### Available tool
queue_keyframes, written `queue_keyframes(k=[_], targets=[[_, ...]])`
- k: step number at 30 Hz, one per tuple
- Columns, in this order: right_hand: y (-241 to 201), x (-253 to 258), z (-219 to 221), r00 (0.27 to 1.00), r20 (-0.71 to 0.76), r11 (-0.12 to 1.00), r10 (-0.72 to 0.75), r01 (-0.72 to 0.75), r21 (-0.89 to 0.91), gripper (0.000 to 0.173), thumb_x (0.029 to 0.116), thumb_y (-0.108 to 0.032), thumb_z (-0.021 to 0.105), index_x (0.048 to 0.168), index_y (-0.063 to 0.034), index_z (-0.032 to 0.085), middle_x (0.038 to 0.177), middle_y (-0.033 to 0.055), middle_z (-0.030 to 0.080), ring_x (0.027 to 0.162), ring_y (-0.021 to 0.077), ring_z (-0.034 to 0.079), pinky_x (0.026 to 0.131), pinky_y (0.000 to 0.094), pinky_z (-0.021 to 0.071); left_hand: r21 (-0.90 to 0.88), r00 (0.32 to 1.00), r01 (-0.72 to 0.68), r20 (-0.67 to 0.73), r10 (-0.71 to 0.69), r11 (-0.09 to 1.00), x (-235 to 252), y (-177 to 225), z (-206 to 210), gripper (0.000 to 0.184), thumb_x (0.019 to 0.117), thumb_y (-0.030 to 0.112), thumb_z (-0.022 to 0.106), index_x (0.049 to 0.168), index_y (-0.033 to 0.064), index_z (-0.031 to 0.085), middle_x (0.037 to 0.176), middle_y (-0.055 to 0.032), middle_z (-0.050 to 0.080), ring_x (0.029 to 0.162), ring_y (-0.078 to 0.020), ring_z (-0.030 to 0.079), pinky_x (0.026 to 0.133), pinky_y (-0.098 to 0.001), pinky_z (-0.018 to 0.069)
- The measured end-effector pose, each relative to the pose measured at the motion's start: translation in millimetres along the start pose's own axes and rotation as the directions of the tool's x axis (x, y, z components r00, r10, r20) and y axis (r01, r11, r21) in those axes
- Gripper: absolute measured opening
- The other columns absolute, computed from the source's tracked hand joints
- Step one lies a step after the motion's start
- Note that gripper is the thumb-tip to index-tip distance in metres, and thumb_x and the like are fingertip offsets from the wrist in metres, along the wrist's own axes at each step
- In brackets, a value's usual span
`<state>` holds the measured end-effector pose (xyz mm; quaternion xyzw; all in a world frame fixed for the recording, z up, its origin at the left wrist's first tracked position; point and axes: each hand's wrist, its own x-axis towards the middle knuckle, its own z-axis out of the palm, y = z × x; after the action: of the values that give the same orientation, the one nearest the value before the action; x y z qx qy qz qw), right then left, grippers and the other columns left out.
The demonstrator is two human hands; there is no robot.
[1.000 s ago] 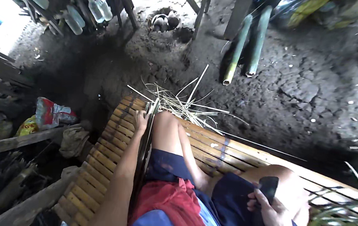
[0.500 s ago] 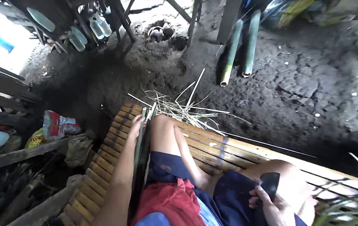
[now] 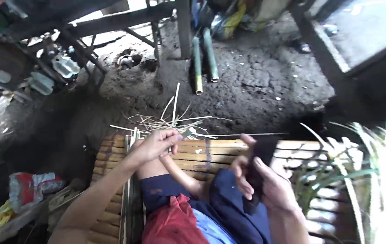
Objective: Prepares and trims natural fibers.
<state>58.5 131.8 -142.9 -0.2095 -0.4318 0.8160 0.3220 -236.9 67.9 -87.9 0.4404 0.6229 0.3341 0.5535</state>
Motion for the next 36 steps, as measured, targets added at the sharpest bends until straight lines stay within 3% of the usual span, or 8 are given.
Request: queue_keyframes(k=[2, 5, 9, 15, 20, 25, 29, 36], targets=[[-12, 2, 15, 0.975, 0.165, 0.972, 0.148, -0.174, 0.156, 0.066, 0.0963, -0.069, 0.049, 0.146, -0.0263, 0.049, 0.070, -0.0052, 0.064, 0.042, 0.0015, 0.053, 0.038, 0.0159, 0.0452, -0.012, 0.995, -0.039, 0.093, 0.040, 0.999, -7, 13, 23, 0.018, 0.1068, 0.017, 0.053, 0.108, 0.0047, 0.067, 0.070, 0.0033, 0.065, 0.044, 0.0051, 0.039, 0.041, -0.0111, 0.0300], [-17, -6, 29, 0.883, 0.395, 0.862, 0.254, -0.392, 0.322, 0.067, 0.0855, -0.079, 0.054, 0.113, -0.0195, 0.066, 0.061, -0.0074, 0.058, 0.044, 0.0026, 0.056, 0.040, 0.0185, 0.0485, -0.040, 0.975, -0.069, 0.211, 0.076, 0.997, -23, 22, 45, 0.014, 0.1044, 0.014, 0.057, 0.100, 0.0070, 0.067, 0.072, 0.0087, 0.068, 0.047, 0.0100, 0.040, 0.044, -0.0089, 0.0307], [-15, -16, 33, 0.804, 0.534, 0.763, 0.262, -0.511, 0.396, 0.059, 0.0896, -0.076, 0.051, 0.091, -0.0185, 0.066, 0.058, -0.0111, 0.055, 0.048, 0.0009, 0.060, 0.044, 0.0180, 0.0508, -0.102, 0.955, -0.032, 0.289, 0.060, 0.994, -38, 21, 53, 0.020, 0.1032, 0.013, 0.059, 0.118, 0.0032, 0.068, 0.078, 0.0094, 0.070, 0.052, 0.0108, 0.045, 0.046, -0.0075, 0.0335], [-12, -14, 34, 0.754, 0.549, 0.714, 0.360, -0.602, 0.359, 0.060, 0.0887, -0.077, 0.052, 0.085, -0.0187, 0.064, 0.056, -0.0111, 0.052, 0.046, 0.0006, 0.058, 0.043, 0.0177, 0.0502, -0.011, 0.955, -0.025, 0.294, 0.027, 1.000, -42, 24, 45, 0.016, 0.1018, 0.012, 0.061, 0.112, 0.0039, 0.071, 0.075, 0.0095, 0.071, 0.054, 0.0107, 0.048, 0.048, -0.0075, 0.0349], [-11, -11, 36, 0.727, 0.554, 0.689, 0.404, -0.641, 0.338, 0.061, 0.0872, -0.078, 0.053, 0.089, -0.0188, 0.066, 0.056, -0.0112, 0.051, 0.046, 0.0002, 0.058, 0.044, 0.0173, 0.0508, 0.032, 0.954, -0.038, 0.299, 0.027, 0.999, -40, 26, 40, 0.018, 0.1018, 0.013, 0.062, 0.113, 0.0033, 0.071, 0.074, 0.0090, 0.070, 0.054, 0.0097, 0.049, 0.049, -0.0077, 0.0359], [-12, -10, 37, 0.730, 0.563, 0.698, 0.388, -0.632, 0.338, 0.062, 0.0893, -0.077, 0.051, 0.082, -0.0173, 0.064, 0.055, -0.0114, 0.050, 0.046, 0.0000, 0.058, 0.043, 0.0172, 0.0500, 0.021, 0.957, -0.007, 0.290, 0.001, 1.000, -42, 30, 38, 0.014, 0.1007, 0.012, 0.063, 0.109, 0.0039, 0.071, 0.072, 0.0081, 0.070, 0.052, 0.0090, 0.047, 0.048, -0.0081, 0.0357], [-13, -11, 36, 0.735, 0.568, 0.692, 0.371, -0.627, 0.359, 0.059, 0.0893, -0.075, 0.054, 0.096, -0.0180, 0.066, 0.057, -0.0110, 0.052, 0.047, 0.0004, 0.059, 0.044, 0.0171, 0.0514, 0.010, 0.959, -0.033, 0.282, 0.029, 0.999, -45, 31, 38, 0.013, 0.0996, 0.012, 0.065, 0.107, 0.0044, 0.072, 0.073, 0.0085, 0.070, 0.053, 0.0093, 0.048, 0.049, -0.0078, 0.0368], [-27, -20, 46, 0.773, 0.513, 0.751, 0.372, -0.576, 0.323, 0.057, 0.0911, -0.074, 0.052, 0.087, -0.0181, 0.062, 0.056, -0.0127, 0.049, 0.046, -0.0011, 0.056, 0.043, 0.0160, 0.0493, 0.070, 0.961, -0.144, 0.249, 0.123, 0.987, -52, 39, 41, 0.012, 0.0983, 0.015, 0.067, 0.102, 0.0061, 0.073, 0.076, 0.0094, 0.072, 0.062, 0.0079, 0.059, 0.055, -0.0080, 0.0462]])
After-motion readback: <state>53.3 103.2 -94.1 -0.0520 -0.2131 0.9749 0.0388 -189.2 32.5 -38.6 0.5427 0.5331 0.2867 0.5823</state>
